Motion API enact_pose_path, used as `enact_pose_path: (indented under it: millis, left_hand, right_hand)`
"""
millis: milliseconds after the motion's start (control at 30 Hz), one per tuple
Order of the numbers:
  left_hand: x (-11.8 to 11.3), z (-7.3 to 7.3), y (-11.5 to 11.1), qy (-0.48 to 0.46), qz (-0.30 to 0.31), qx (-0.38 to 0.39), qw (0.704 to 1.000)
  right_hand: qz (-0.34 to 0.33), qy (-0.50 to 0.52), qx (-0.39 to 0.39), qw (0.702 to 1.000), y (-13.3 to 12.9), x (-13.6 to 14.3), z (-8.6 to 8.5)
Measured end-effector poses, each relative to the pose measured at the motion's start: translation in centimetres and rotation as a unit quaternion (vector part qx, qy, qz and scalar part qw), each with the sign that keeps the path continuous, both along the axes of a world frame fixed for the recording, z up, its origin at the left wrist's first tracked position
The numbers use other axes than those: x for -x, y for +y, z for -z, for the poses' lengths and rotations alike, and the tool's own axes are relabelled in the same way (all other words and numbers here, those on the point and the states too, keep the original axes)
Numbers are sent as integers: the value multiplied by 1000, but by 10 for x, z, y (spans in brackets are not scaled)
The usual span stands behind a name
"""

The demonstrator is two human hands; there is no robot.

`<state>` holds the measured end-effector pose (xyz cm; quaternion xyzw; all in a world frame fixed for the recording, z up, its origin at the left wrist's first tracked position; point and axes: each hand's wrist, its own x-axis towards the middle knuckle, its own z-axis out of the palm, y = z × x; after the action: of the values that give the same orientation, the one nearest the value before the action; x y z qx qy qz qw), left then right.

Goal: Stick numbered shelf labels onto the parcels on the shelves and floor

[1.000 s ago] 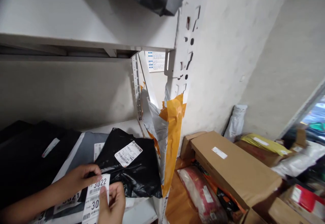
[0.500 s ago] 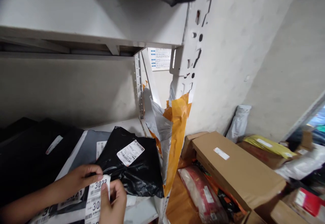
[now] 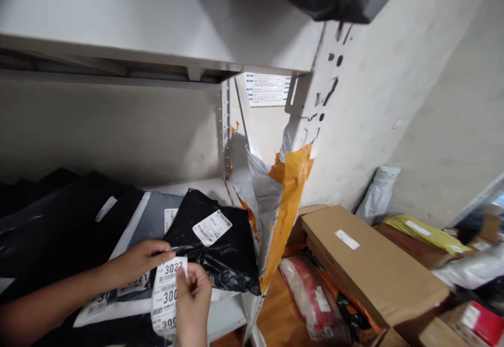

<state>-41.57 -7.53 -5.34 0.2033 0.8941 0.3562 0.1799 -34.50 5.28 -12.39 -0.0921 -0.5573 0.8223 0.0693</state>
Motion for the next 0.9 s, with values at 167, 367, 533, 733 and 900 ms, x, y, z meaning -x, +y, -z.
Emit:
enact_pose_path:
  millis: [167,367,533,733,900]
  left_hand:
    - [-2,-2,2,-3,-5,-10,1000]
    - [-5,-8,4,9,-4,-10,1000]
    - [-4,-5,3,7,-3,-17,1000]
    - [-3,-3,3,11,-9,-44,999]
    - [-3,-1,1,15,-6,-48,999]
  right_hand:
    - [-6,-23,14,1000,3,-1,1]
    - [-37,-14,-63,997,7,0,4]
    - [-33,25,-9,999,8,0,2]
    - [-39,28,-6,999,4,-2,-2]
    - [41,21,-68,997,1,4,-4]
